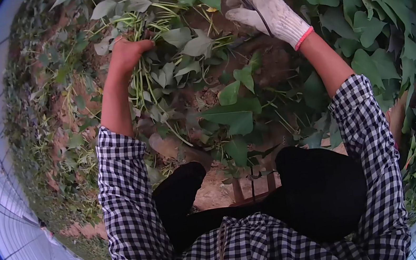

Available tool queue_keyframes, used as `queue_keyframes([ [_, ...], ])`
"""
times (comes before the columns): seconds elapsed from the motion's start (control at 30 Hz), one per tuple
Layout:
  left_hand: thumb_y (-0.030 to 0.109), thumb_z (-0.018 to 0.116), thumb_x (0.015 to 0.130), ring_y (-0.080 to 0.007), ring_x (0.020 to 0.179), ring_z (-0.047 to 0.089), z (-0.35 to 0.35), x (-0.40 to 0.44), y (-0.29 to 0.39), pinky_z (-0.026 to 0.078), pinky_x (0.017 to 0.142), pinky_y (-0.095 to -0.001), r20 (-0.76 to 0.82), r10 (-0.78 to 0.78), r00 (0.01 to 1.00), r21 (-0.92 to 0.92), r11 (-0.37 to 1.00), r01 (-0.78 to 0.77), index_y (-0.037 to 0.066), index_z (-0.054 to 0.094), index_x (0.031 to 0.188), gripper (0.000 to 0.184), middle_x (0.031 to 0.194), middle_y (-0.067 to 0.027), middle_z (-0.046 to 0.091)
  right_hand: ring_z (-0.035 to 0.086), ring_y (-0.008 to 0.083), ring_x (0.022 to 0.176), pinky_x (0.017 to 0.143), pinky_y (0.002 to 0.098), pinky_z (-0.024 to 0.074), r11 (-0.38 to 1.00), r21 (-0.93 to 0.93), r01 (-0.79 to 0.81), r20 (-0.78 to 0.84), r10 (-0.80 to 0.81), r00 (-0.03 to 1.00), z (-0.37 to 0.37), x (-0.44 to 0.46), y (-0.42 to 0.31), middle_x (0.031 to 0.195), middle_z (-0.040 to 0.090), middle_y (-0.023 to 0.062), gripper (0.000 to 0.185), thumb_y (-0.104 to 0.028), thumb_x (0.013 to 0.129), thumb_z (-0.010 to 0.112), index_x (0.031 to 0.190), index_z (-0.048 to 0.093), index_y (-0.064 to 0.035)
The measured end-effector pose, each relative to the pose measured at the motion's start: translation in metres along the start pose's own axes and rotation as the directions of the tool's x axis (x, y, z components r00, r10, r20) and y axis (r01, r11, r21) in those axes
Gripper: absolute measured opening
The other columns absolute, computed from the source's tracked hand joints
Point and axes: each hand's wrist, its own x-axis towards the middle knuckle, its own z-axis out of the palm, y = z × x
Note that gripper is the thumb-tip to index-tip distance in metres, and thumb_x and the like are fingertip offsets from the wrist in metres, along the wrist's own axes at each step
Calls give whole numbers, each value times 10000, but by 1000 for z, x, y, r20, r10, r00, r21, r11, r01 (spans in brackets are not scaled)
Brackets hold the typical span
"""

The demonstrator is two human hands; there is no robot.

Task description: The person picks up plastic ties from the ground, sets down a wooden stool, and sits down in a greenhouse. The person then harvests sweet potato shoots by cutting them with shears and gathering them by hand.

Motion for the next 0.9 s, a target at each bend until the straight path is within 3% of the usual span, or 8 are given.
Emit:
queue_keyframes([
  [0.03, 34, 708, 675, -128, 723, 615, -5, -5, 5, 499, 673, -265, 29, -8, 1000, -107, 994, 11, 1, 676, 943, 273, 840, -39, 671, 649, 237, 864, 807, 365, 489, 997, 51, -62, 96, 57, 994, -1, 8, -14, 906, 655, 128, 406, -349, 843, 629, 1100, 597, -38],
  [0.1, 18, 698, 692, -126, 743, 618, -10, -16, 25, 501, 684, -265, 58, -9, 998, -177, 984, 19, 14, 682, 964, 272, 879, -38, 671, 646, 271, 884, 815, 370, 497, 918, 266, 295, -100, -278, 955, 26, 26, -13, 955, 654, 134, 404, -306, 840, 632, 1139, 569, -42],
  [0.13, 16, 698, 696, -126, 747, 619, -13, -17, 31, 502, 686, -266, 68, -7, 998, -194, 981, 20, 15, 683, 966, 271, 884, -38, 671, 632, 309, 913, 820, 380, 504, 890, -30, 455, -153, -454, 878, 34, 37, -14, 1016, 641, 142, 411, -274, 840, 623, 1180, 534, -60],
  [0.23, 16, 687, 698, -128, 701, 620, -13, -19, 42, 506, 644, -271, 67, -14, 998, -208, 978, 28, 4, 687, 933, 236, 835, -46, 674, 607, 310, 982, 832, 388, 503, 895, -223, 386, -115, -418, 901, 64, 60, -41, 1077, 619, 146, 417, -240, 845, 601, 1219, 498, -86],
  [0.47, 21, 684, 665, -139, 639, 621, -11, -19, 33, 504, 589, -283, 40, -30, 999, -241, 970, 39, -11, 696, 875, 213, 784, -64, 678, 594, 315, 1008, 827, 392, 502, 903, -269, 336, -25, -355, 934, 101, 85, -36, 1131, 584, 137, 398, -154, 830, 575, 1214, 488, -92],
  [0.63, 2, 692, 700, -136, 681, 616, -25, -43, 50, 504, 651, -272, 59, -150, 987, -346, 924, 161, -6, 680, 944, 245, 827, -53, 668, 613, 356, 911, 779, 429, 494, 948, -191, 256, 13, -258, 966, 85, 68, -64, 963, 628, 191, 329, -234, 846, 581, 1116, 515, -56],
  [0.73, -29, 667, 718, -130, 818, 621, -59, -64, 47, 503, 696, -268, 71, 52, 996, -417, 909, -18, 1, 672, 944, 227, 929, -57, 669, 602, 370, 919, 785, 433, 481, 939, -142, 312, 66, -305, 950, 71, 40, -79, 955, 620, 207, 367, -298, 849, 607, 1099, 522, -44],
  [0.9, 16, 652, 789, -136, 787, 631, -112, -125, 85, 522, 714, -269, 39, 98, 994, -531, 845, -62, 20, 647, 1017, 228, 906, -45, 666, 592, 320, 727, 682, 402, 458, 947, -11, 321, 86, -318, 944, -3, -12, -130, 749, 583, 154, 357, -345, 846, 600, 913, 566, 5],
])
